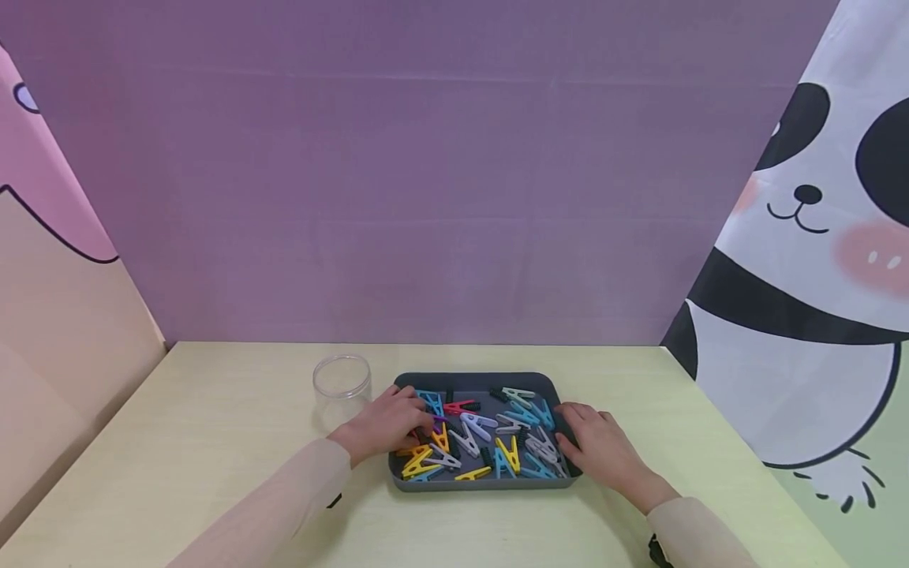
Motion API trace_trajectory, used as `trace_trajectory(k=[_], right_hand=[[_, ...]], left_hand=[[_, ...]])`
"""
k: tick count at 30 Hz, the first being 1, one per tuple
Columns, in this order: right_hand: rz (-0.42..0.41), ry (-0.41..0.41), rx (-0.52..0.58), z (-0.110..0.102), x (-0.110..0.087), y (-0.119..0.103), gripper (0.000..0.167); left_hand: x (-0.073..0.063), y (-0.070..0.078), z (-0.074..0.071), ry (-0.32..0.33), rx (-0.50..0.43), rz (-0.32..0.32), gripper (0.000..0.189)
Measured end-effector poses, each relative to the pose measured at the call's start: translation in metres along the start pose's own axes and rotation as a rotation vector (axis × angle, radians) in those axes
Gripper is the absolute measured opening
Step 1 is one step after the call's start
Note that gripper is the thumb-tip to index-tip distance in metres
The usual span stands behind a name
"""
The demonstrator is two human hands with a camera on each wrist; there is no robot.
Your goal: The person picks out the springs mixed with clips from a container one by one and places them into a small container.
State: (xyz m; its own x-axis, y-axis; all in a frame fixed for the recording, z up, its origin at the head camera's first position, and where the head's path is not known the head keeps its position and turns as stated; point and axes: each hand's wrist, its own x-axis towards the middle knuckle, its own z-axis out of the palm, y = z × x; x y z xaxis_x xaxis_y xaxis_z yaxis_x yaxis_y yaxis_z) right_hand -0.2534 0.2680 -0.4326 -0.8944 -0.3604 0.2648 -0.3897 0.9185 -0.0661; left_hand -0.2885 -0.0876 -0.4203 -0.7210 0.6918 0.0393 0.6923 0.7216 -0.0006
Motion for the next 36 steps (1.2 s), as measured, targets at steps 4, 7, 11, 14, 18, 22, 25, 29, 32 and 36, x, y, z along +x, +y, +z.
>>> trace_trajectory(k=[4, 7, 11, 14, 18, 22, 25, 29, 32, 36], right_hand=[[0.002, 0.004, 0.002, 0.0002, -0.0005, 0.0005, 0.04], [-0.002, 0.004, -0.001, 0.0006, -0.0003, 0.0004, 0.039], [-0.008, 0.008, -0.003, 0.001, 0.0004, 0.0, 0.039], [-0.009, 0.007, -0.003, 0.001, 0.0007, -0.0001, 0.039], [-0.003, -0.006, 0.0, 0.0005, 0.001, -0.0003, 0.039], [-0.004, -0.007, 0.001, 0.0002, 0.0011, -0.0005, 0.039], [-0.008, 0.001, -0.006, 0.0, 0.001, -0.0005, 0.039], [-0.007, 0.004, -0.009, -0.0004, 0.0006, -0.0008, 0.04], [-0.004, -0.001, -0.006, -0.0006, 0.0008, -0.0011, 0.039], [-0.005, -0.006, -0.007, -0.0018, 0.0007, -0.0021, 0.039]], left_hand=[[-0.0018, -0.0002, -0.0013, 0.011, -0.002, 0.017, 0.024], [-0.0031, 0.0001, -0.0025, 0.017, 0.002, 0.027, 0.023], [-0.0027, 0.0007, -0.003, 0.006, 0.006, 0.018, 0.022], [-0.002, 0.0012, -0.0031, -0.005, 0.014, 0.012, 0.023], [-0.0019, 0.0017, -0.0037, -0.013, 0.014, 0.012, 0.024], [-0.0018, 0.0018, -0.0043, -0.013, 0.004, 0.011, 0.023], [-0.0015, 0.0013, -0.0035, -0.01, 0.01, 0.014, 0.021], [-0.0019, 0.0004, -0.0038, 0.003, 0.027, 0.026, 0.02], [-0.003, 0.0, -0.0051, 0.015, 0.032, 0.033, 0.021], [-0.0037, -0.0009, -0.0045, 0.024, 0.025, 0.035, 0.023]])
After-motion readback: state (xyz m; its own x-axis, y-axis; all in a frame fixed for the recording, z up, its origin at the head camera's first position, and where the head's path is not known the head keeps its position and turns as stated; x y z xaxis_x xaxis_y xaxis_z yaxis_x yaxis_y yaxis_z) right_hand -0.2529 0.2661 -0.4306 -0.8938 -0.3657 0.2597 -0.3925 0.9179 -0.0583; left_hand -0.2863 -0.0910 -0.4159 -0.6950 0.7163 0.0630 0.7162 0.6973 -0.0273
